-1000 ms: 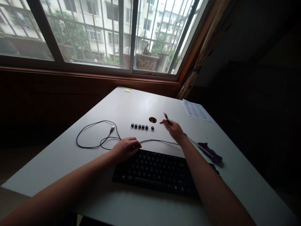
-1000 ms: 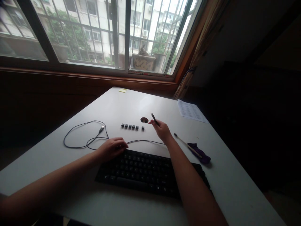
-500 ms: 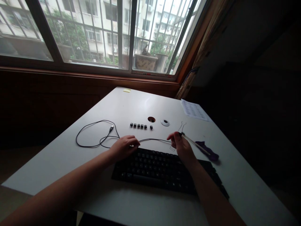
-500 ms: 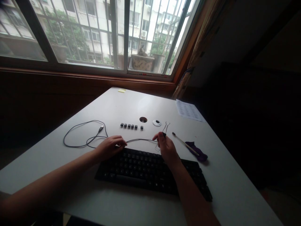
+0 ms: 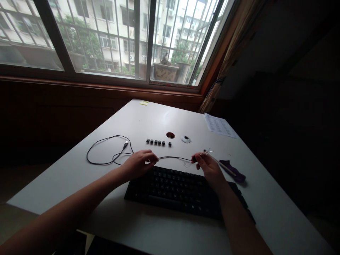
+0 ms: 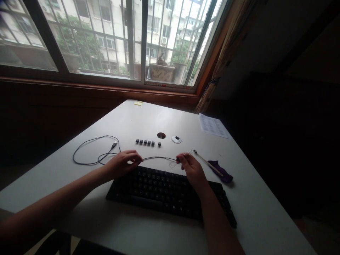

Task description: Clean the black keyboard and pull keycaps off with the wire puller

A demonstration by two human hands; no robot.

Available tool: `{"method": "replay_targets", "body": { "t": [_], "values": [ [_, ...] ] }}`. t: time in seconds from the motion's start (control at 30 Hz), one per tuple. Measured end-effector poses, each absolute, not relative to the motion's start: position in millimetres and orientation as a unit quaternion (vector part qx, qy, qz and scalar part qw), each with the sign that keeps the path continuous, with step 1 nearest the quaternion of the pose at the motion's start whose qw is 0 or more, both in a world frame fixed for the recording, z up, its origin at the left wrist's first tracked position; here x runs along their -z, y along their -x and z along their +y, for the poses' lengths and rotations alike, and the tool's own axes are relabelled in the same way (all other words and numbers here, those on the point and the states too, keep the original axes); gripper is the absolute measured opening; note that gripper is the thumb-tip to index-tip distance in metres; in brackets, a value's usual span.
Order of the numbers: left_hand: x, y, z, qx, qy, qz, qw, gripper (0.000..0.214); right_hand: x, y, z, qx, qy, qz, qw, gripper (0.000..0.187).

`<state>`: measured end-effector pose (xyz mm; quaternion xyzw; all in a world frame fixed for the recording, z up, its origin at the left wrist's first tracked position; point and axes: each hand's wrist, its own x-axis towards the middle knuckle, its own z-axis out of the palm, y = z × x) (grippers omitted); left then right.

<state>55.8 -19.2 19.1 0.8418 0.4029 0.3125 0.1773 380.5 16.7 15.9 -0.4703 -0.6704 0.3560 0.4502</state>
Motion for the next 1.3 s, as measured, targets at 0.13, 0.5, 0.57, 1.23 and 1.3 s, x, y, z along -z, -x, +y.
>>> {"method": "replay_targets", "body": {
  "t": [0.13,0.5,0.57,1.23,1.3],
  "values": [
    [-32.3,-73.8,-32.7,-0.212,-0.883,0.399,0.123,0.011,-21.1,-367.8,9.4,-0.323,0.437,-0.72,0.432,0.03],
    [-4.2,-95.6,-28.9,-0.232,-0.861,0.433,0.129,0.01,-26.5,-327.3,-6.6,-0.316,0.4,-0.767,0.39,0.021],
    [-1.9,-94.8,-29.8,-0.239,-0.861,0.43,0.131,0.01,-25.2,-325.8,-6.5,-0.312,0.398,-0.774,0.38,0.02],
    [0.6,-96.8,-30.8,-0.205,-0.886,0.411,0.065,0.013,-4.6,-312.2,-7.1,-0.197,0.417,-0.819,0.342,0.012],
    [0.3,-96.7,-31.0,-0.201,-0.888,0.409,0.06,0.013,-4.2,-312.0,-5.8,-0.206,0.415,-0.817,0.345,0.014]
  ]
}}
